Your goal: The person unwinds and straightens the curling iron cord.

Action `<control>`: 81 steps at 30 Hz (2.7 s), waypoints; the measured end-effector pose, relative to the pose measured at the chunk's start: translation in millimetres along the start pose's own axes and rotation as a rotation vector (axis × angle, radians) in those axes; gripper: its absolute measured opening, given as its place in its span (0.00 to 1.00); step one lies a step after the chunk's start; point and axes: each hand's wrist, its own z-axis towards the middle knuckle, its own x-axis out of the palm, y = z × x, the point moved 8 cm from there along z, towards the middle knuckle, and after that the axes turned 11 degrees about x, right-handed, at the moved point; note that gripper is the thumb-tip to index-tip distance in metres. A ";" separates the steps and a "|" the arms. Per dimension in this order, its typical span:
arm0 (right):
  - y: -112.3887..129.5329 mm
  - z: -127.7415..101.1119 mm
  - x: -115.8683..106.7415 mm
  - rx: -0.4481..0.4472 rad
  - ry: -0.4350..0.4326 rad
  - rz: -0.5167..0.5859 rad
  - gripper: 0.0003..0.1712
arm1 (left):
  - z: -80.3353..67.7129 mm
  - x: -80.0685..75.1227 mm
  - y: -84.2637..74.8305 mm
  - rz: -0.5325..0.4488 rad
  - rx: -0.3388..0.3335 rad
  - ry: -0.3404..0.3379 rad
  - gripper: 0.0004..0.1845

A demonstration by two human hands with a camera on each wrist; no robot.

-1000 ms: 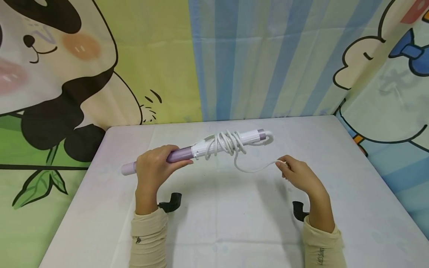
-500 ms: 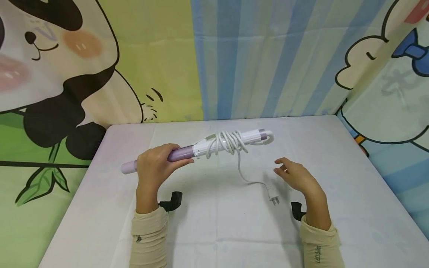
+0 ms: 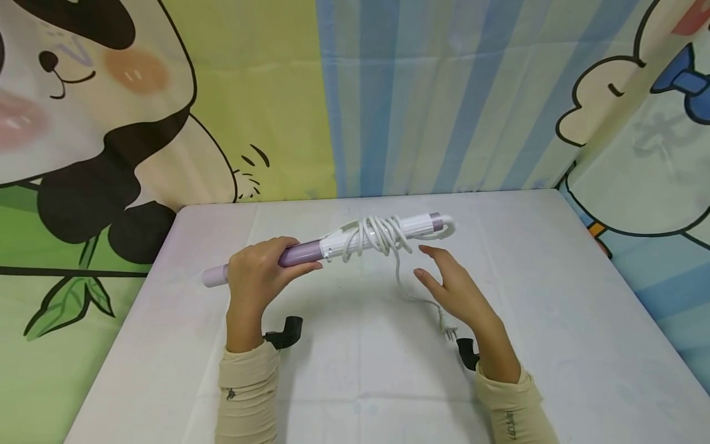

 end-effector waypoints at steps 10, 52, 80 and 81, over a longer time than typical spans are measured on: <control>11.0 1.9 26.0 -0.017 0.090 0.021 0.34 | 0.2 -0.1 -0.3 -0.003 0.000 0.000 0.27; 50.9 -28.1 -18.1 -0.260 -0.260 0.031 0.07 | -0.8 10.3 -0.9 0.007 -0.015 0.085 0.43; 1.3 -29.6 -76.3 -0.061 -0.586 0.087 0.08 | -4.5 1.4 4.9 -0.043 -0.013 0.072 0.39; -0.6 -29.3 -77.0 -0.049 -0.582 0.083 0.08 | -4.7 0.7 5.5 -0.040 -0.015 0.068 0.38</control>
